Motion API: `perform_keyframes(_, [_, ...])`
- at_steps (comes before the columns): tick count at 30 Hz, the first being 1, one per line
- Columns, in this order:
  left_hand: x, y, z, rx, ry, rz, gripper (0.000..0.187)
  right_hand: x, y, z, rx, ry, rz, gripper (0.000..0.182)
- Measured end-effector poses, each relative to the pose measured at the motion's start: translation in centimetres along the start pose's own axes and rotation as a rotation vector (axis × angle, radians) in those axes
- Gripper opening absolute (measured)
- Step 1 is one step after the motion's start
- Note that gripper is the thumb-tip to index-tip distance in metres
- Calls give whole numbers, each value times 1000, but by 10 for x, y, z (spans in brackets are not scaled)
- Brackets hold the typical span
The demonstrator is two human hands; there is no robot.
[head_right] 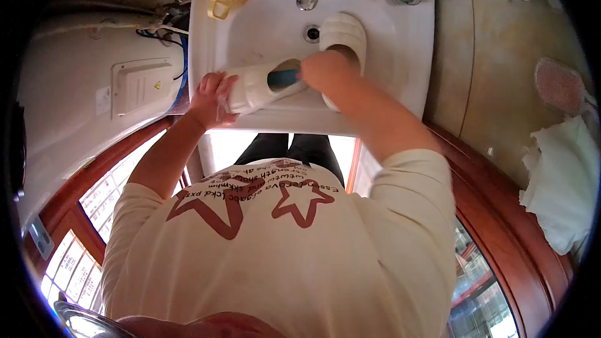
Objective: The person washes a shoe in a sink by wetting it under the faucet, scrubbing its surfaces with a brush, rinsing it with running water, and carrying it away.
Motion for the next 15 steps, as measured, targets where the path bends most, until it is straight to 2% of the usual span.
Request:
perform_keyframes(2, [3,-3,3,51,3,-16,106,10,-9,-2,40,-31,-19,49])
perform_keyframes(4, [-5,-13,-10,-104,171,-109,111,-7,-6,3,153,-21,-14,50])
perform_keyframes(5, [-6,-16,-14,-150,26,33,113,-20,-7,4,263,-4,-5,50])
perform_keyframes(8, [-6,-15,-10,-130,45,39,112,-30,-10,-29,280,1,22,44])
perform_keyframes(10, [-4,-16,-9,-92,12,53,110,-12,-9,-70,170,174,-122,35])
perform_keyframes(13, [0,-8,-12,-130,-56,79,109,22,-10,-94,94,62,-177,29])
perform_keyframes(14, [5,-8,-14,-125,-60,75,109,8,-17,-81,57,187,31,21])
perform_keyframes(15, [3,-9,-12,-124,-56,94,109,-9,-9,-62,61,145,34,27])
Point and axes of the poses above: each hand's wrist, its own x-axis towards the middle knuckle, its own y-axis out of the back of the hand, z = x × y, the point moved 2 cm from there along x, towards the middle knuckle, and after that the axes turned 4 degrees about y, right-handed, at the moved point
